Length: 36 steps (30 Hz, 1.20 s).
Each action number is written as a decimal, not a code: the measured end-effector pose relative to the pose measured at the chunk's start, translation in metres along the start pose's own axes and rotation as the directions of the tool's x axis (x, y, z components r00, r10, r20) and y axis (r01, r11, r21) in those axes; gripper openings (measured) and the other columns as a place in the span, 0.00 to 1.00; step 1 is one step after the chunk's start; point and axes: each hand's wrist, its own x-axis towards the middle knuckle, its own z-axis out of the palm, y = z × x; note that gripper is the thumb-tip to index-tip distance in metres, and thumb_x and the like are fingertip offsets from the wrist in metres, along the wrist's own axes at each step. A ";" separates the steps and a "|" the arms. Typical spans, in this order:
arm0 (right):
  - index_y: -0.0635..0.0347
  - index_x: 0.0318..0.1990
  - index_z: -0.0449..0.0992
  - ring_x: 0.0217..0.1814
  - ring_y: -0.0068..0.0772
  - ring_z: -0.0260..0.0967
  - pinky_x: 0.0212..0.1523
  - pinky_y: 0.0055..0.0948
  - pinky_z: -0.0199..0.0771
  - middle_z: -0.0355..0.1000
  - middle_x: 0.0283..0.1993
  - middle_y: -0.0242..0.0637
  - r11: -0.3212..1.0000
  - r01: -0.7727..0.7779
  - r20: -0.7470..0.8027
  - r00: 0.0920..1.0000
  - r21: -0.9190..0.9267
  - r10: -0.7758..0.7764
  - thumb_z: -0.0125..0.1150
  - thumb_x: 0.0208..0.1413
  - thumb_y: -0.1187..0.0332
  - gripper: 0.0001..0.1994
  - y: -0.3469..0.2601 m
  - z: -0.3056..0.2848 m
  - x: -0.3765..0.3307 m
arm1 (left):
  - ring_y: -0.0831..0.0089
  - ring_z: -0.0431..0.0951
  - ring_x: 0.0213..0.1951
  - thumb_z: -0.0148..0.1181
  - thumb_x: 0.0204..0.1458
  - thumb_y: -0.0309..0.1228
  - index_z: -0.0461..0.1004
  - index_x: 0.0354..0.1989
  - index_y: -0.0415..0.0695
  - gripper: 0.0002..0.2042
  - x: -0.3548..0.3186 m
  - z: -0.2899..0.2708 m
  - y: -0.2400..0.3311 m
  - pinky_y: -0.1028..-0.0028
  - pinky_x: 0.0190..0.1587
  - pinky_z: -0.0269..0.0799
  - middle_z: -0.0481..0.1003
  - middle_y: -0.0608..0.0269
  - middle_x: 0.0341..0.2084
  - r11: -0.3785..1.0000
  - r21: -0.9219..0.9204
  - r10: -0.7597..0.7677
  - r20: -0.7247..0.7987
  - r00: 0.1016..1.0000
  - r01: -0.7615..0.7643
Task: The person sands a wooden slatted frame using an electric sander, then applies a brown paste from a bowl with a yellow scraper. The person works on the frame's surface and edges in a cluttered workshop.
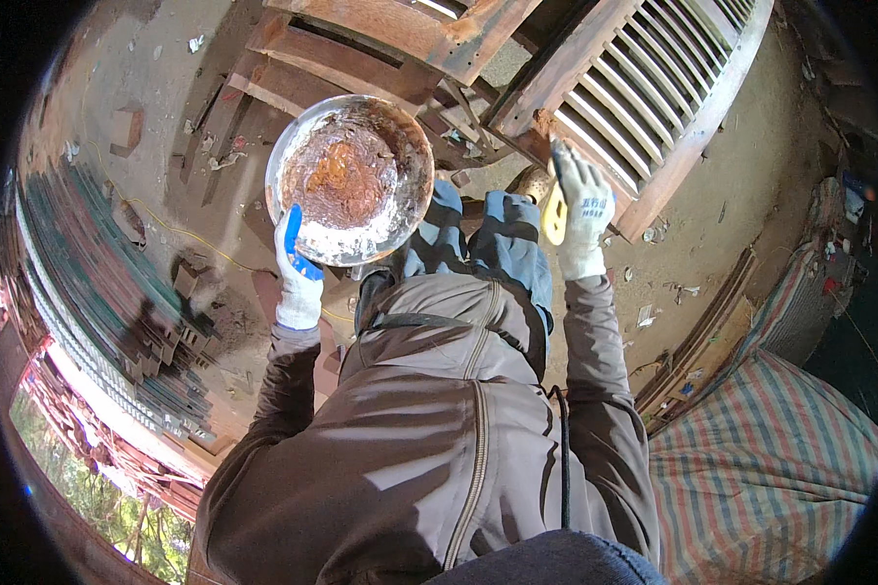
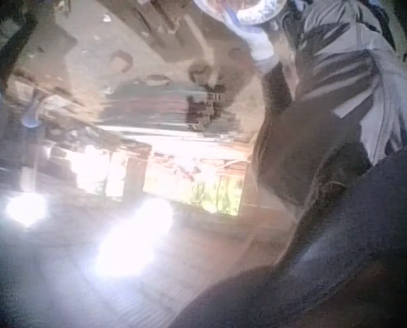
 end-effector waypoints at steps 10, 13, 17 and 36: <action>0.44 0.58 0.79 0.58 0.35 0.76 0.54 0.39 0.72 0.79 0.57 0.30 0.985 0.158 0.087 0.983 0.069 -0.163 0.59 0.57 0.64 0.20 -0.002 0.004 0.018 | 0.57 0.69 0.66 0.49 0.68 0.39 0.70 0.66 0.46 0.21 0.007 -0.015 -0.013 0.53 0.69 0.67 0.68 0.57 0.67 0.992 -0.072 -0.110 -0.068 0.992 0.106; 0.43 0.58 0.79 0.57 0.36 0.77 0.55 0.38 0.72 0.80 0.55 0.32 0.993 0.051 -0.002 0.999 0.111 -0.051 0.61 0.60 0.63 0.18 0.004 0.004 0.019 | 0.60 0.65 0.70 0.50 0.68 0.36 0.65 0.70 0.43 0.23 0.002 -0.010 -0.009 0.56 0.73 0.59 0.64 0.56 0.69 0.994 -0.093 -0.047 0.020 0.999 0.049; 0.46 0.57 0.79 0.56 0.38 0.76 0.55 0.40 0.71 0.80 0.53 0.32 0.999 0.045 -0.061 0.997 0.030 -0.043 0.64 0.57 0.60 0.19 -0.001 0.021 0.029 | 0.59 0.65 0.69 0.50 0.68 0.36 0.66 0.69 0.44 0.23 0.000 -0.006 -0.004 0.54 0.72 0.61 0.65 0.56 0.69 0.996 -0.084 -0.041 0.006 0.999 0.041; 0.46 0.59 0.78 0.57 0.37 0.76 0.53 0.39 0.72 0.78 0.58 0.32 0.971 0.194 0.106 0.972 0.140 -0.209 0.60 0.60 0.62 0.19 -0.024 -0.010 -0.008 | 0.62 0.67 0.68 0.49 0.68 0.36 0.69 0.67 0.42 0.21 0.003 0.017 0.003 0.57 0.72 0.61 0.67 0.57 0.67 0.984 -0.154 -0.110 -0.106 0.988 0.093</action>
